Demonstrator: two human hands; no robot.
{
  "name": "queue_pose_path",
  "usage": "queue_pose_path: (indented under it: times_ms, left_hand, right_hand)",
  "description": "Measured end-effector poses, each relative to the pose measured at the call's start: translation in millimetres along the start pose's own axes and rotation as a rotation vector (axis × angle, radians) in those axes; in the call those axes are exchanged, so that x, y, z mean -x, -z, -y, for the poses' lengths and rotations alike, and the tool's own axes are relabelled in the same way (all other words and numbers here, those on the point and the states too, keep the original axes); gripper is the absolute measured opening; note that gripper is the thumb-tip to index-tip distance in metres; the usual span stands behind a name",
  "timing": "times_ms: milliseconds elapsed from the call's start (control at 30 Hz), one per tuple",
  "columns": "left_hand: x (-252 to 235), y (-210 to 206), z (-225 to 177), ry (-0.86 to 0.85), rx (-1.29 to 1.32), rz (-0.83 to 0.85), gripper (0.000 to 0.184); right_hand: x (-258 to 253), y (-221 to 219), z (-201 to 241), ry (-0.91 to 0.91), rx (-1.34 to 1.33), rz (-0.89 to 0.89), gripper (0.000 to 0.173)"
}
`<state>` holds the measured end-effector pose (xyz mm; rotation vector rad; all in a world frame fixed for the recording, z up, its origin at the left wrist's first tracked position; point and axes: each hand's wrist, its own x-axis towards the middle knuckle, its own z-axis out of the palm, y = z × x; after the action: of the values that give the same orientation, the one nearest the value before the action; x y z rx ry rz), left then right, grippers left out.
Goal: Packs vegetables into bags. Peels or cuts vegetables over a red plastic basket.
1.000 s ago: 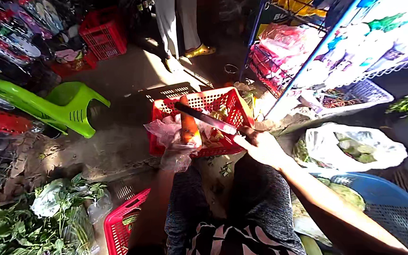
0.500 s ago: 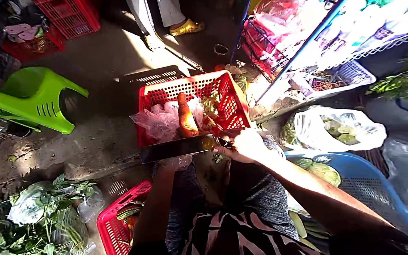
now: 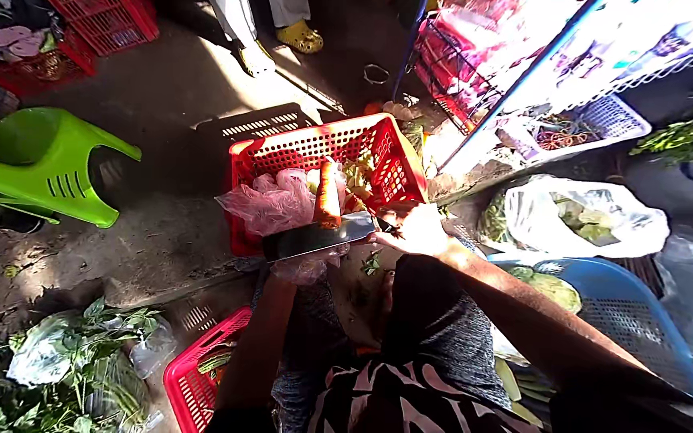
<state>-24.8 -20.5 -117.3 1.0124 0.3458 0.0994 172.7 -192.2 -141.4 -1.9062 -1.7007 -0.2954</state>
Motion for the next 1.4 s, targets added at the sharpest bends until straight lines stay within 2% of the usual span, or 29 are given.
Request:
queue_pose_path:
  times_ms: [133, 267, 367, 433, 733, 867, 1067, 1133, 1167, 1233, 1267, 1300, 1400]
  left_hand:
    - [-4.8, -8.1, -1.2, -0.031, -0.063, -0.153, 0.021]
    - [-19.4, -15.7, -3.8, -0.068, -0.145, -0.309, 0.016]
    - [-18.3, -4.6, -5.9, -0.040, -0.041, -0.242, 0.021]
    - [-18.1, -2.2, -10.2, 0.042, 0.021, -0.229, 0.022]
    - [-31.5, 6.3, -13.4, 0.140, 0.088, -0.250, 0.021]
    - [-33.1, 6.4, -11.6, 0.143, 0.136, -0.232, 0.017]
    - [-30.3, 7.1, -8.5, 0.129, 0.123, -0.150, 0.017]
    - [-26.8, 15.9, -4.5, 0.055, 0.028, -0.115, 0.013]
    - [-27.2, 27.2, 1.2, 0.004, -0.028, -0.101, 0.018]
    - [-29.3, 52.3, 14.4, -0.102, -0.140, -0.023, 0.042]
    - [-29.2, 60.1, 19.1, -0.109, -0.149, 0.001, 0.044]
    - [-28.8, 61.1, 21.2, -0.090, -0.138, -0.006, 0.040]
    - [-21.6, 25.6, 6.0, 0.003, -0.208, -0.101, 0.022]
  right_hand:
    - [-4.4, -9.1, -2.8, -0.130, -0.015, 0.066, 0.078]
    - [-10.6, -7.5, 17.1, -0.448, -0.062, 0.209, 0.080]
    - [-8.3, -13.6, 2.1, -0.361, -0.004, 0.142, 0.077]
    - [-12.0, -12.0, -13.0, -0.305, 0.017, 0.178, 0.075]
    - [-24.1, -7.8, -33.5, -0.411, 0.040, 0.332, 0.077]
    - [-25.5, 0.0, -40.4, -0.414, 0.075, 0.355, 0.075]
    - [-17.2, 6.7, -41.9, -0.384, 0.103, 0.311, 0.086]
    - [-15.5, 22.5, -33.3, -0.473, -0.022, 0.406, 0.084]
    - [-15.4, 32.9, -28.0, -0.534, -0.147, 0.449, 0.076]
    - [-11.6, 44.9, -20.5, -0.660, -0.478, 0.490, 0.053]
    - [-7.8, 45.5, -17.3, -0.705, -0.594, 0.480, 0.047]
    - [-5.4, 46.2, -14.2, -0.734, -0.603, 0.464, 0.046]
    - [-5.5, 44.2, -1.9, -0.708, -0.312, 0.450, 0.058]
